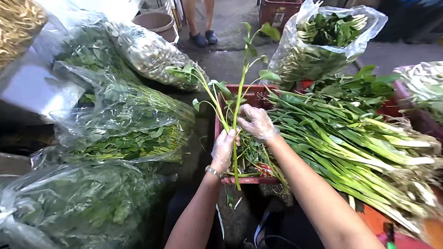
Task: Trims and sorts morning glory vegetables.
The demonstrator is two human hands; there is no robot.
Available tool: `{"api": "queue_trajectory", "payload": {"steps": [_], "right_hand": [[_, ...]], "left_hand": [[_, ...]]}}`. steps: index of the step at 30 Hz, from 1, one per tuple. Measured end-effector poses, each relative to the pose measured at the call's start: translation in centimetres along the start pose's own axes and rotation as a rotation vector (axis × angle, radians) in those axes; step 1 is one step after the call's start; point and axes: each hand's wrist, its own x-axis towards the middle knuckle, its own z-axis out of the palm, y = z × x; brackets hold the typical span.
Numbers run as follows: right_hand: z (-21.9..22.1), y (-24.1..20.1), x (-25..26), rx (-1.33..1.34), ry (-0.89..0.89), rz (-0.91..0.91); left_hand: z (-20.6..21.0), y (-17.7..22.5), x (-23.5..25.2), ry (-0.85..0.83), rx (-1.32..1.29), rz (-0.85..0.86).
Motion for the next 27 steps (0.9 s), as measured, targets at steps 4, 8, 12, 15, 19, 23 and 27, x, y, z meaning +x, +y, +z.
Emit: {"api": "queue_trajectory", "payload": {"steps": [4,8,12,15,19,23,27], "right_hand": [[1.1,-0.1,-1.2,-0.059,0.038,0.027],[2.2,-2.8,-2.0,-0.197,-0.097,0.049],[3.2,-4.3,-3.6,-0.168,-0.063,0.097],[2.2,-4.4,-6.8,-0.133,-0.184,0.208],[-0.1,-1.6,-9.3,-0.156,-0.341,0.516],[-1.4,-1.9,-7.6,-0.223,-0.232,0.473],[1.5,-5.8,-5.2,0.000,-0.205,0.111]], "left_hand": [[0.1,-0.6,0.5,0.106,0.177,0.061],[0.3,-1.0,1.5,0.211,0.163,0.071],[0.0,-0.9,1.9,0.291,0.191,0.024],[-1.3,0.5,2.1,0.346,-0.071,0.004],[-2.9,1.9,1.7,0.350,-0.187,0.055],[-2.2,1.7,1.0,0.289,-0.068,0.072],[-1.6,0.9,1.0,0.243,-0.061,0.054]]}}
